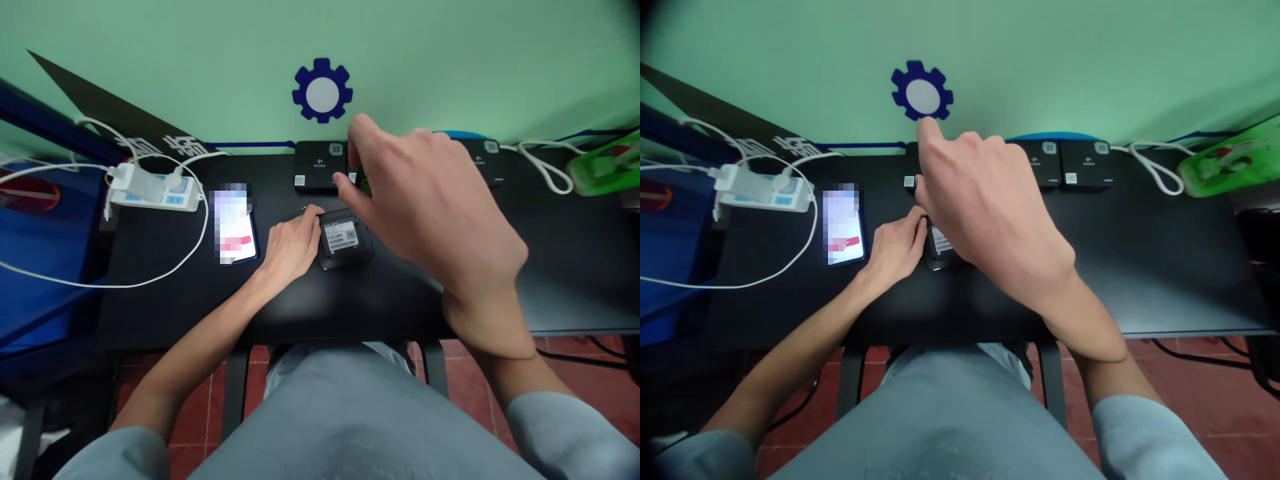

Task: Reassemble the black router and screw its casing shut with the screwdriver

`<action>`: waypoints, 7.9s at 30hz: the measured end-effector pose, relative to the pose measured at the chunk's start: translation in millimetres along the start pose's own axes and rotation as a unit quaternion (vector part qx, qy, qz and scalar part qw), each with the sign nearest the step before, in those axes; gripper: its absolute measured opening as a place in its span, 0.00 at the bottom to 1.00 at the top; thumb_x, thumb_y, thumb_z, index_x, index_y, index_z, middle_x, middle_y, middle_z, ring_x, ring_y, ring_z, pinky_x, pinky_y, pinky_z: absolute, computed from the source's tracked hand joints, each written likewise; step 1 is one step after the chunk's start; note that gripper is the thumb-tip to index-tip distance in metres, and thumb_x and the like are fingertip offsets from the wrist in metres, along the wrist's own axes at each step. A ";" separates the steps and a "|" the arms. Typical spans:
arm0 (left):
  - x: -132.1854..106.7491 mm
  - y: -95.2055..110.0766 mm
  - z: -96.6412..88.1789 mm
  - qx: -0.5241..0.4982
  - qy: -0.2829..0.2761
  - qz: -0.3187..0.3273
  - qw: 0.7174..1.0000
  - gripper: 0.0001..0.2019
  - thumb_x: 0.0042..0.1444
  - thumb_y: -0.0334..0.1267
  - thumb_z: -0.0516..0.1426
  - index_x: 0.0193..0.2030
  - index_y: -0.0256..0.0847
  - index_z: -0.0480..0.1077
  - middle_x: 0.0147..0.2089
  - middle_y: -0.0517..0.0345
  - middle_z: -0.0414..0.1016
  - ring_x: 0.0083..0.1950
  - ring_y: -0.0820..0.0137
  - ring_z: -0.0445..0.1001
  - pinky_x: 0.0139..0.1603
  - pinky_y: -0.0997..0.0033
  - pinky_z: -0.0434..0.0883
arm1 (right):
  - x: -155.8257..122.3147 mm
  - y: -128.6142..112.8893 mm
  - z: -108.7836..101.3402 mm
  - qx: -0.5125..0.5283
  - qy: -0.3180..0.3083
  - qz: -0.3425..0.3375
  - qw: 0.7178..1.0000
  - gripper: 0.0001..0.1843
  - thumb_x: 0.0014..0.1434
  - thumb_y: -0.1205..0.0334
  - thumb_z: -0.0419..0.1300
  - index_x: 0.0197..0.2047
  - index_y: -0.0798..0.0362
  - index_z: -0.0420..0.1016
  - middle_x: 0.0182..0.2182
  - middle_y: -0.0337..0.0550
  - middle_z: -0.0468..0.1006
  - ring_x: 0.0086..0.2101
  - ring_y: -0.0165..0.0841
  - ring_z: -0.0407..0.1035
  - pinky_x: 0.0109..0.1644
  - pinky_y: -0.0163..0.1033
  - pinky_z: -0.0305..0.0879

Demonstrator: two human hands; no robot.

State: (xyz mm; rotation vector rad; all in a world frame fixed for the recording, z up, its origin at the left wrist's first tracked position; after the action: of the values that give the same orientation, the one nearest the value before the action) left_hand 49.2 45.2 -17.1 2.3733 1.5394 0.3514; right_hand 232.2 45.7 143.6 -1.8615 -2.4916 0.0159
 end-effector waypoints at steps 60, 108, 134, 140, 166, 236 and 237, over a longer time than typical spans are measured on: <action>-0.2 7.6 -3.2 -0.017 -0.009 -0.014 1.000 0.37 0.61 0.68 0.66 0.68 0.48 0.69 0.54 0.50 0.86 0.49 0.51 0.86 0.44 0.59 0.74 | -12.7 35.1 -5.0 0.086 -0.050 -0.078 0.992 0.13 0.71 0.55 0.59 0.37 0.44 0.58 0.26 0.37 0.61 0.27 0.39 0.53 0.34 0.48 0.44; 0.8 7.8 -3.9 -0.007 -0.021 -0.010 1.000 0.33 0.65 0.67 0.63 0.68 0.48 0.68 0.50 0.50 0.85 0.49 0.50 0.86 0.43 0.59 0.74 | -14.3 25.8 -4.3 0.027 0.009 -0.082 0.996 0.25 0.79 0.41 0.43 0.49 0.51 0.70 0.29 0.44 0.66 0.28 0.43 0.61 0.34 0.47 0.46; 8.9 -22.2 -11.3 -0.131 0.195 -0.043 0.971 0.09 0.76 0.37 0.54 0.56 0.43 0.75 0.43 0.56 0.76 0.38 0.66 0.74 0.43 0.65 0.71 | -24.9 35.7 -5.6 0.018 -0.016 -0.141 0.990 0.17 0.80 0.50 0.44 0.50 0.53 0.66 0.33 0.43 0.65 0.30 0.39 0.52 0.37 0.47 0.49; 9.1 -17.6 -4.0 -0.185 0.139 -0.034 0.972 0.07 0.74 0.41 0.59 0.53 0.45 0.77 0.31 0.64 0.73 0.31 0.71 0.73 0.37 0.68 0.68 | -21.9 35.4 -6.8 0.006 -0.016 -0.116 0.993 0.17 0.80 0.47 0.47 0.48 0.52 0.66 0.31 0.41 0.66 0.28 0.36 0.49 0.35 0.45 0.45; 5.9 -10.5 4.1 -0.106 0.069 -0.015 0.992 0.15 0.72 0.51 0.62 0.57 0.47 0.80 0.31 0.64 0.78 0.32 0.69 0.77 0.35 0.68 0.65 | -15.0 29.1 -12.7 0.000 -0.011 -0.029 1.000 0.21 0.76 0.41 0.53 0.36 0.46 0.67 0.23 0.40 0.66 0.25 0.38 0.56 0.33 0.46 0.46; 6.7 -9.7 -4.8 -0.350 0.203 -0.034 0.914 0.08 0.70 0.45 0.66 0.47 0.45 0.84 0.47 0.55 0.88 0.44 0.66 0.86 0.54 0.60 0.83 | -37.3 15.0 -40.0 -0.017 0.046 -0.058 0.997 0.13 0.77 0.51 0.49 0.43 0.47 0.68 0.28 0.43 0.69 0.26 0.42 0.62 0.31 0.47 0.48; 7.4 -10.3 -4.2 -0.360 0.198 -0.040 0.911 0.09 0.70 0.46 0.67 0.48 0.45 0.84 0.47 0.55 0.88 0.45 0.65 0.87 0.54 0.60 0.83 | -37.3 15.2 -40.5 -0.011 0.054 -0.062 0.997 0.13 0.77 0.51 0.48 0.43 0.47 0.67 0.28 0.43 0.69 0.26 0.41 0.62 0.32 0.47 0.48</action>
State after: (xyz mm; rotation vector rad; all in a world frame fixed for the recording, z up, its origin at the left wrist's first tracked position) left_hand 41.9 56.3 -16.6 1.7098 1.3209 1.2074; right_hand 258.6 13.8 183.0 -1.6638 -2.5376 -0.1129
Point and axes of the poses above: each hand's wrist, its own x-axis towards the middle knuckle, its own z-axis out of the palm, y = z × x, the point moved 2 cm from there along x, towards the middle knuckle
